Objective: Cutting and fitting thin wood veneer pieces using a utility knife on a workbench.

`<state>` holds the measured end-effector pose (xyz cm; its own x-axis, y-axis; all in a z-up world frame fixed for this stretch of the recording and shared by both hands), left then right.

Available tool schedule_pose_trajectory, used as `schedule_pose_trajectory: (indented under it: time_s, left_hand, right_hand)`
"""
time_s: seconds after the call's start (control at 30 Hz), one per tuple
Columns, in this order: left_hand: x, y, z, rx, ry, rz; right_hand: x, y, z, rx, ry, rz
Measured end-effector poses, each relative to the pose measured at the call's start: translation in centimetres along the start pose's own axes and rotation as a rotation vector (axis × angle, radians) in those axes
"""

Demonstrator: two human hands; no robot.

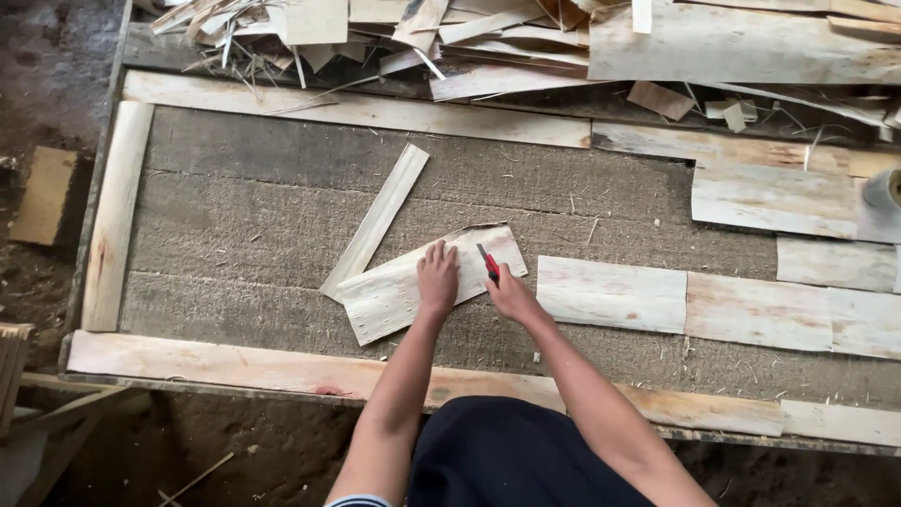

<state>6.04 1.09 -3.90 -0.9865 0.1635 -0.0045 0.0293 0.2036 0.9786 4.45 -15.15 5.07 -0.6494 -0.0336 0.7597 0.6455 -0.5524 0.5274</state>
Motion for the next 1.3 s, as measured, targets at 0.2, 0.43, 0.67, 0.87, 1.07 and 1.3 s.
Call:
schedule_pose_trajectory:
  time_s: [0.2, 0.43, 0.67, 0.87, 1.07, 1.3]
  left_hand:
    - [1.2, 0.3, -1.0, 0.059, 0.057, 0.076]
    - [1.1, 0.1, -1.0, 0.027, 0.094, 0.148]
    - [0.9, -1.9, -0.5, 0.049, 0.095, 0.179]
    - [1.0, -1.7, -0.5, 0.054, 0.093, 0.172]
    - [1.2, -2.4, -0.5, 0.025, 0.092, 0.162]
    - [1.0, -3.2, -0.4, 0.066, 0.098, 0.155]
  right_hand:
    - [-1.8, 1.9, 5.2, 0.145, 0.017, -0.068]
    - [-4.6, 0.7, 6.4, 0.2, 0.053, -0.07]
    - [-4.7, 0.1, 6.8, 0.195, 0.039, -0.037]
    - [-4.8, -0.2, 7.0, 0.195, 0.034, -0.068]
    - [-3.8, -0.5, 7.5, 0.199, 0.031, -0.064]
    - [-6.5, -0.9, 6.8, 0.201, -0.003, -0.061]
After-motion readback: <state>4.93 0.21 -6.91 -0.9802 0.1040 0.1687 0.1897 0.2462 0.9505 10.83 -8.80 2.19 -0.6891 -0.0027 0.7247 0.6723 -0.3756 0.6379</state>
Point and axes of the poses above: each hand's wrist, its own x-axis away from the middle knuckle, its own y-axis out of the back of the hand, z = x × y, the point moved 3 cm from there along -x, towards the middle knuckle, and after that the axes turned 10 degrees about -y, right-handed, at the moved point
